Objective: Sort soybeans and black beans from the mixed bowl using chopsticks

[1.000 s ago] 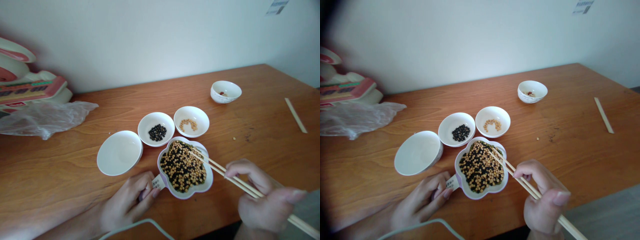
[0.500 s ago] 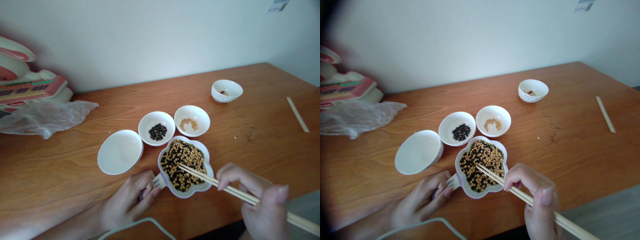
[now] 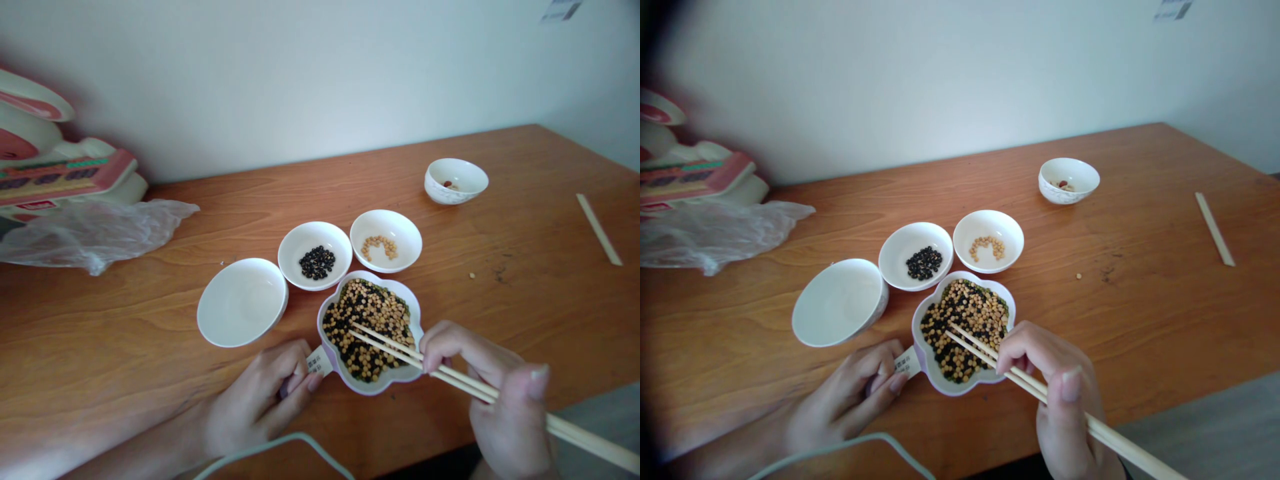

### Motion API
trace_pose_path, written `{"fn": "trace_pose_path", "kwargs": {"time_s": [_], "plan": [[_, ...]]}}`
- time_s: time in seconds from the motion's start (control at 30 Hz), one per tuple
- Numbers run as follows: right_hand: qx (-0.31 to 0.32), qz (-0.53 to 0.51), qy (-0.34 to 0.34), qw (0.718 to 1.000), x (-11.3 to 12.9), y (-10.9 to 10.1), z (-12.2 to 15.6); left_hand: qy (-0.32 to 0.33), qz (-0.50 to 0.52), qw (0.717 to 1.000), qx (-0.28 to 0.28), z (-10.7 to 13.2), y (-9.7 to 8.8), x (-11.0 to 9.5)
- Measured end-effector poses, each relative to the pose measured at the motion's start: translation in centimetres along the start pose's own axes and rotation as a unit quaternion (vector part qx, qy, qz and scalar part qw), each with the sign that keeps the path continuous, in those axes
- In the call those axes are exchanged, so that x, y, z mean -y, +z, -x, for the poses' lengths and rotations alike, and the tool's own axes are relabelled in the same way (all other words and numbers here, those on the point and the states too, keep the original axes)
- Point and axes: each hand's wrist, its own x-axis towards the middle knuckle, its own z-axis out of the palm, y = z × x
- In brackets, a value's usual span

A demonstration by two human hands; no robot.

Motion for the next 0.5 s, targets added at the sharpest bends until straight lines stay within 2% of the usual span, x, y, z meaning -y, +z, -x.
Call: {"fn": "trace_pose_path", "kwargs": {"time_s": [0.23,0.5], "plan": [[0.014,-0.004,-0.005,1.000,-0.58,-0.02,0.43,-0.006,0.001,1.000,0.002,-0.01,-0.06,0.06],[-0.017,-0.008,-0.034,0.999,0.00,0.10,0.06,-0.014,-0.005,1.000,0.005,0.05,-0.08,0.04]]}}
